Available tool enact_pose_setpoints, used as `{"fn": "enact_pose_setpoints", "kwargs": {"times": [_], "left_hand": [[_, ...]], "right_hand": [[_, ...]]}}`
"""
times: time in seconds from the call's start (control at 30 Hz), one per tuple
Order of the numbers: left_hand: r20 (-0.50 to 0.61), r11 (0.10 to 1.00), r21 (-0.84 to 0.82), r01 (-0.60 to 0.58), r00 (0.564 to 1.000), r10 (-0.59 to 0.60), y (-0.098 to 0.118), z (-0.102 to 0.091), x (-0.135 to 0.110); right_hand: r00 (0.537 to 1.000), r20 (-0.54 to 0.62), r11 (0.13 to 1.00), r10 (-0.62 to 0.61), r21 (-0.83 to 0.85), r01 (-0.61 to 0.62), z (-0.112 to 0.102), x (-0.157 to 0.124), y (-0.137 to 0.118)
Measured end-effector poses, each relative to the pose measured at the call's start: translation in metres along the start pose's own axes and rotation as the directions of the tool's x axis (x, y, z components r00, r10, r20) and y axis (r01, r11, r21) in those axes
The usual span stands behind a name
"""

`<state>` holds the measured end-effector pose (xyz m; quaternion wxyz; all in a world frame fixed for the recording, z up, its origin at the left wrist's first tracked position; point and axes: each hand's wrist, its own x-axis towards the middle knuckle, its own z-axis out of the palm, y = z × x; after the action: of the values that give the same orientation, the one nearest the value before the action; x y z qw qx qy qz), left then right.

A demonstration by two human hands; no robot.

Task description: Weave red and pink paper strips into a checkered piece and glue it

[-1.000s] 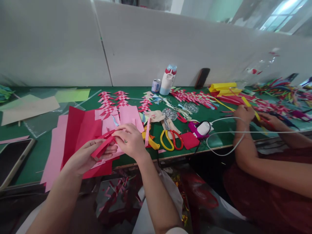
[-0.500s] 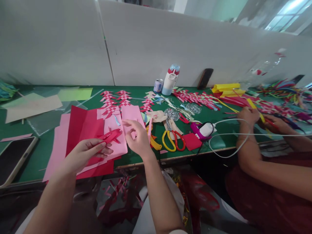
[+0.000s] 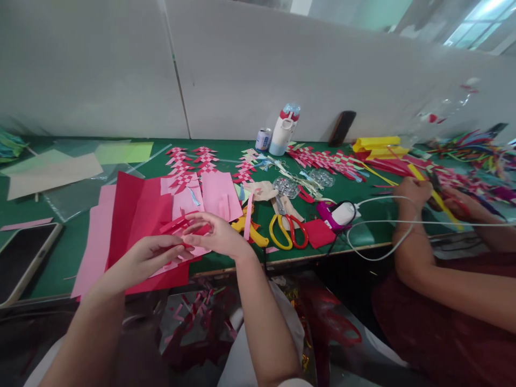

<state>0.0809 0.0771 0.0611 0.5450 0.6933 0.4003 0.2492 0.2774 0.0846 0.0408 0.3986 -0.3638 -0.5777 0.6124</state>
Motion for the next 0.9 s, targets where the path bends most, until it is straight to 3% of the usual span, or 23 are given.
{"fn": "enact_pose_setpoints", "kwargs": {"times": [0.1, 0.27, 0.43, 0.53, 0.6, 0.73, 0.9], "left_hand": [[-0.012, 1.0, 0.014, -0.014, 1.0, 0.014, -0.002, 0.0, 0.0], [-0.21, 0.996, 0.032, 0.08, 0.975, -0.071, -0.006, 0.005, 0.003], [-0.407, 0.975, -0.213, 0.054, 0.903, -0.139, -0.007, 0.011, 0.01], [-0.467, 0.953, -0.301, 0.02, 0.869, -0.166, -0.008, 0.013, 0.012], [-0.466, 0.955, -0.295, 0.013, 0.871, -0.156, -0.009, 0.014, 0.012], [-0.474, 0.978, -0.21, -0.002, 0.875, -0.1, -0.01, 0.013, 0.012], [-0.536, 0.997, -0.077, -0.009, 0.843, -0.034, -0.009, 0.015, 0.011]], "right_hand": [[0.999, -0.039, 1.0, 0.024, 0.011, -0.024, -0.001, 0.0, 0.0], [0.948, -0.317, 0.99, 0.007, 0.138, 0.039, 0.001, 0.007, 0.008], [0.892, -0.452, 0.966, 0.005, 0.234, 0.113, 0.003, 0.01, 0.008], [0.883, -0.469, 0.96, 0.03, 0.259, 0.105, 0.004, 0.01, 0.006], [0.892, -0.45, 0.959, 0.04, 0.269, 0.092, 0.003, 0.009, 0.007], [0.913, -0.407, 0.959, 0.022, 0.265, 0.096, 0.001, 0.008, 0.009], [0.919, -0.395, 0.962, 0.021, 0.26, 0.089, 0.001, 0.008, 0.009]]}}
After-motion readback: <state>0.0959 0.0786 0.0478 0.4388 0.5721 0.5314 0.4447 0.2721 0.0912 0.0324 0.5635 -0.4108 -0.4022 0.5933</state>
